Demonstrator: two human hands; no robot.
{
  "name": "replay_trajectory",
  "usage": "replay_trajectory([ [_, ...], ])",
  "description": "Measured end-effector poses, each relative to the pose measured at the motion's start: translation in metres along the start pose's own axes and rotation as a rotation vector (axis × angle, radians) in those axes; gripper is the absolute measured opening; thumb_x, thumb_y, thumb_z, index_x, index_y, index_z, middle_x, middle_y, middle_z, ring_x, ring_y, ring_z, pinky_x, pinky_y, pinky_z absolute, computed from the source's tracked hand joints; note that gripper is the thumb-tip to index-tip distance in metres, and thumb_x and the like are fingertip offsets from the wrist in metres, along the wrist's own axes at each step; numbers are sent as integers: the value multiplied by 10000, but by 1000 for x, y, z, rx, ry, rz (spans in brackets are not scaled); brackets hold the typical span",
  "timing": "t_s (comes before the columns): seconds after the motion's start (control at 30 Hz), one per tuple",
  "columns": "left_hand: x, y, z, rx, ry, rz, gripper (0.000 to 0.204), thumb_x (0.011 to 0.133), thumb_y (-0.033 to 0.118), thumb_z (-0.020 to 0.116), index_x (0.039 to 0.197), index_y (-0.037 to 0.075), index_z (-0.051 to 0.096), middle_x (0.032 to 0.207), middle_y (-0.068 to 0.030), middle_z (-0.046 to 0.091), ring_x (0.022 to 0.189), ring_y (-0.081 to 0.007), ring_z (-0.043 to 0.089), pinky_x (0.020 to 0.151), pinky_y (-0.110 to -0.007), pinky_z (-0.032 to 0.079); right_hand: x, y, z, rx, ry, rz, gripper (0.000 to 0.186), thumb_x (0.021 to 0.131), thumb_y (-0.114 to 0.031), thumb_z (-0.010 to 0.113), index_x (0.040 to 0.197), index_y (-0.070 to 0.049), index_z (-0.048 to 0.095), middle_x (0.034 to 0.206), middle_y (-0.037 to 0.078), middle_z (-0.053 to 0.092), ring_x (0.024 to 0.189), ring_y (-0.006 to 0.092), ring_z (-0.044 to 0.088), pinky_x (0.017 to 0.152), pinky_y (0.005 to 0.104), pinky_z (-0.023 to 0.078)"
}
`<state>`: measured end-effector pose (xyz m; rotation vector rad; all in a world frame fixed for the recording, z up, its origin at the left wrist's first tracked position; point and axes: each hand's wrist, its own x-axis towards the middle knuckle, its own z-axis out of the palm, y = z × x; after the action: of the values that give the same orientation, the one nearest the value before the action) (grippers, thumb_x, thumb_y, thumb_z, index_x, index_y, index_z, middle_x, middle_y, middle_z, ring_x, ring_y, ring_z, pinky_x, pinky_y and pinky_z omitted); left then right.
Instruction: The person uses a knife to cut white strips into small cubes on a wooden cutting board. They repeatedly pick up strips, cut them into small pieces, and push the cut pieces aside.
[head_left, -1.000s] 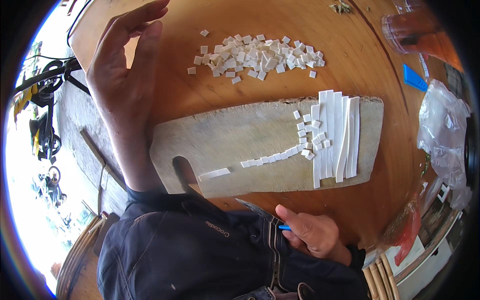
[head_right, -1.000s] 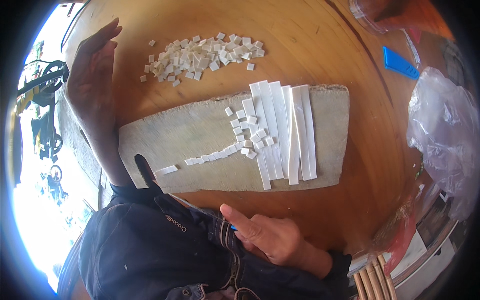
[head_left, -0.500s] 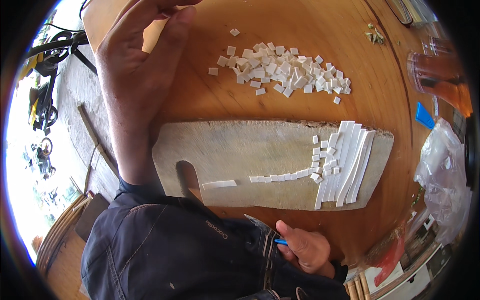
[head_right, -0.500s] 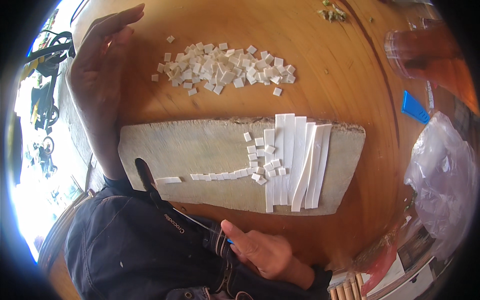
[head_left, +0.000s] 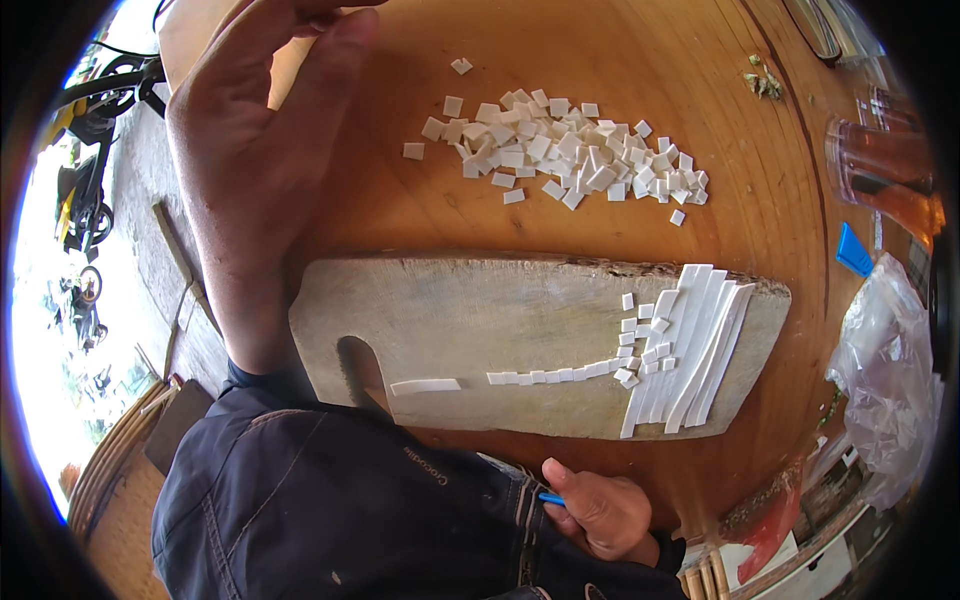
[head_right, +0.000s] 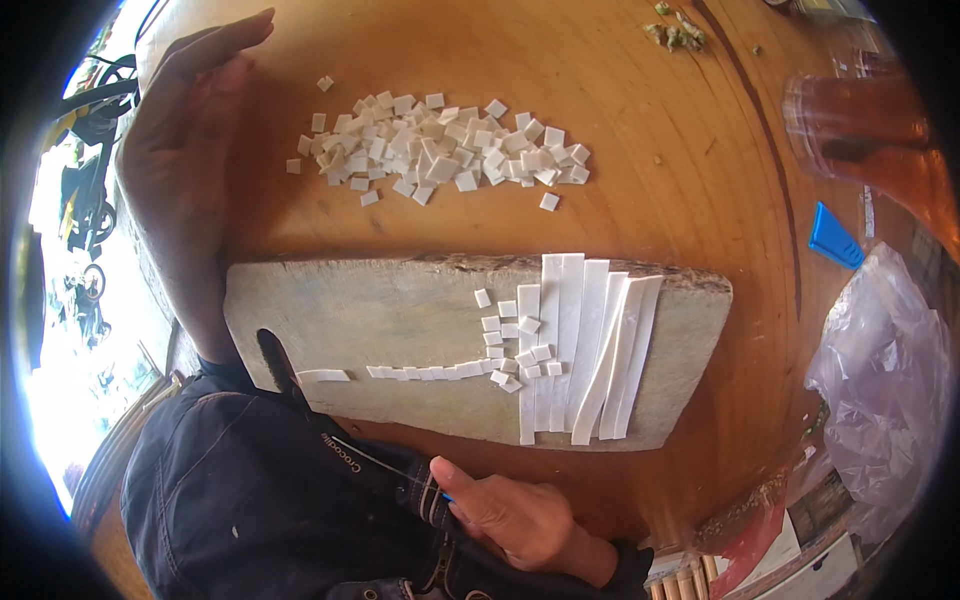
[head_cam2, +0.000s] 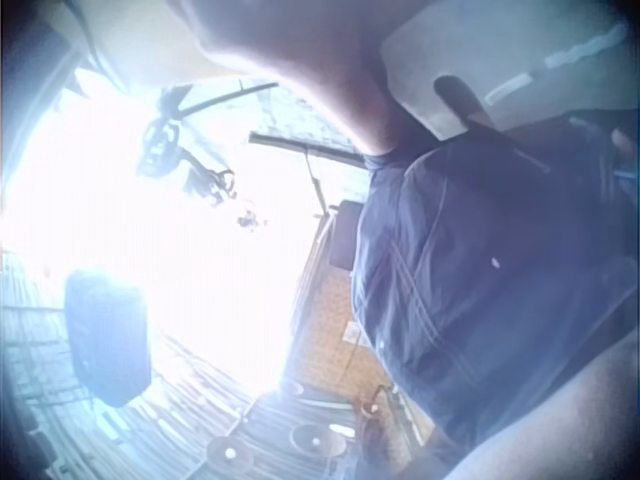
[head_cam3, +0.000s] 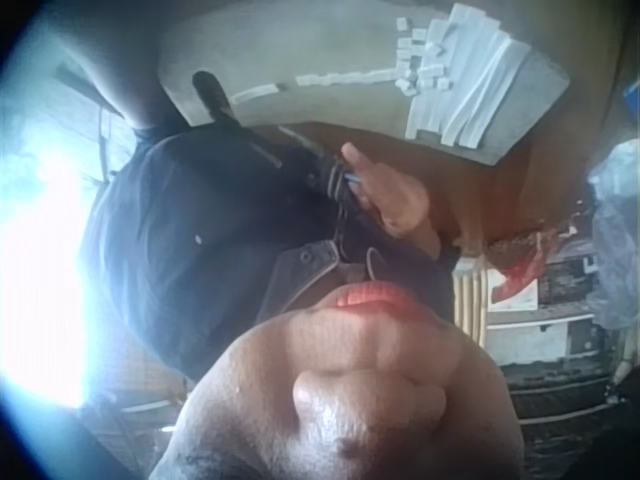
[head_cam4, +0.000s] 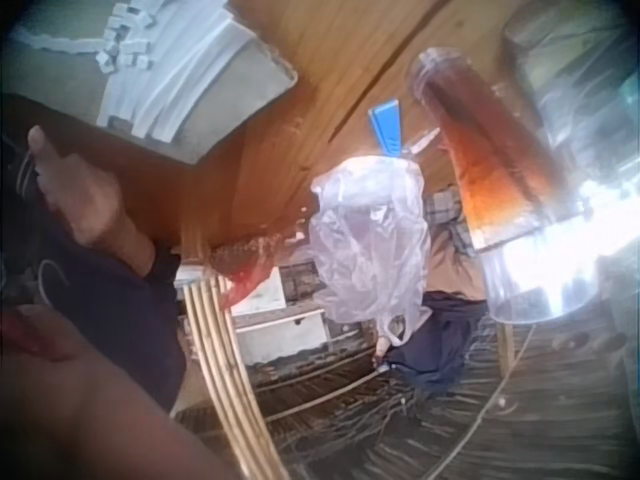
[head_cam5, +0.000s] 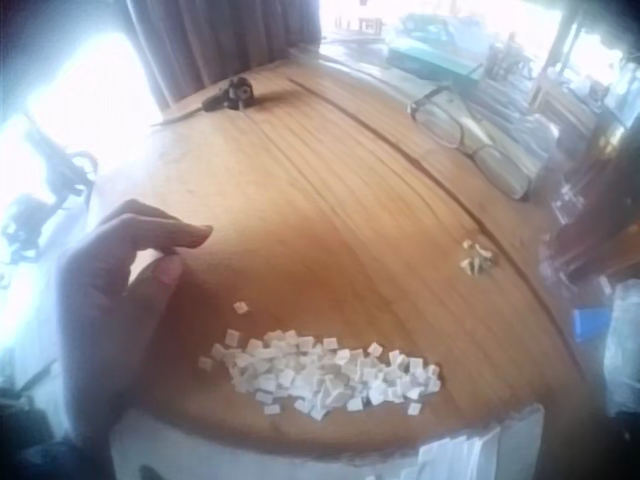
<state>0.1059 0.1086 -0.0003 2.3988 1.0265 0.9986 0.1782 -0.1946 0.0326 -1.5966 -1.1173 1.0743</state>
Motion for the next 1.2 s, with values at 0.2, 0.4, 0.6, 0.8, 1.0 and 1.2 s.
replay_trajectory([
  [0.2,-2,-35,-19,-201,-147,-45,271,1034,56,561,1243,55,734,1206,-70,730,1150,-150,651,1056,-292,452,0,2,0,30,-8,-19,595,763,119,756,1340,25,642,646,55,535,478,172,527,460,284,445],
  [0.4,-2,-33,-20,-130,-142,-63,257,1044,76,567,1235,67,740,1209,-65,729,1152,-142,647,1050,-287,453,1,2,-2,17,-25,-35,603,766,111,756,1351,31,633,640,63,533,481,189,532,458,295,444],
  [0.6,1,14,2,74,12,-111,283,875,-120,566,1075,-16,737,1037,-79,700,979,-152,651,886,-255,493,1,2,-2,-1,-23,-38,606,763,96,767,1350,34,632,646,71,539,489,200,544,461,307,451],
  [0.8,1,21,4,99,48,-120,291,841,-164,569,1037,-32,739,1007,-80,699,929,-147,657,840,-245,509,0,2,-4,0,-44,-38,606,764,92,769,1351,39,630,649,75,543,493,203,550,462,310,452],
  [1.0,-5,2,7,26,120,4,287,839,-169,573,1032,-34,738,1012,-85,703,930,-152,663,842,-246,515,1,3,-2,15,-30,-55,624,761,95,770,1363,37,620,636,68,533,482,194,538,453,307,443],
  [1.2,2,14,3,93,7,-77,280,875,-125,569,1073,-20,736,1044,-87,706,975,-163,665,884,-263,509,2,4,-3,36,-29,-36,621,759,103,764,1360,33,622,625,58,526,471,182,527,446,303,437],
])
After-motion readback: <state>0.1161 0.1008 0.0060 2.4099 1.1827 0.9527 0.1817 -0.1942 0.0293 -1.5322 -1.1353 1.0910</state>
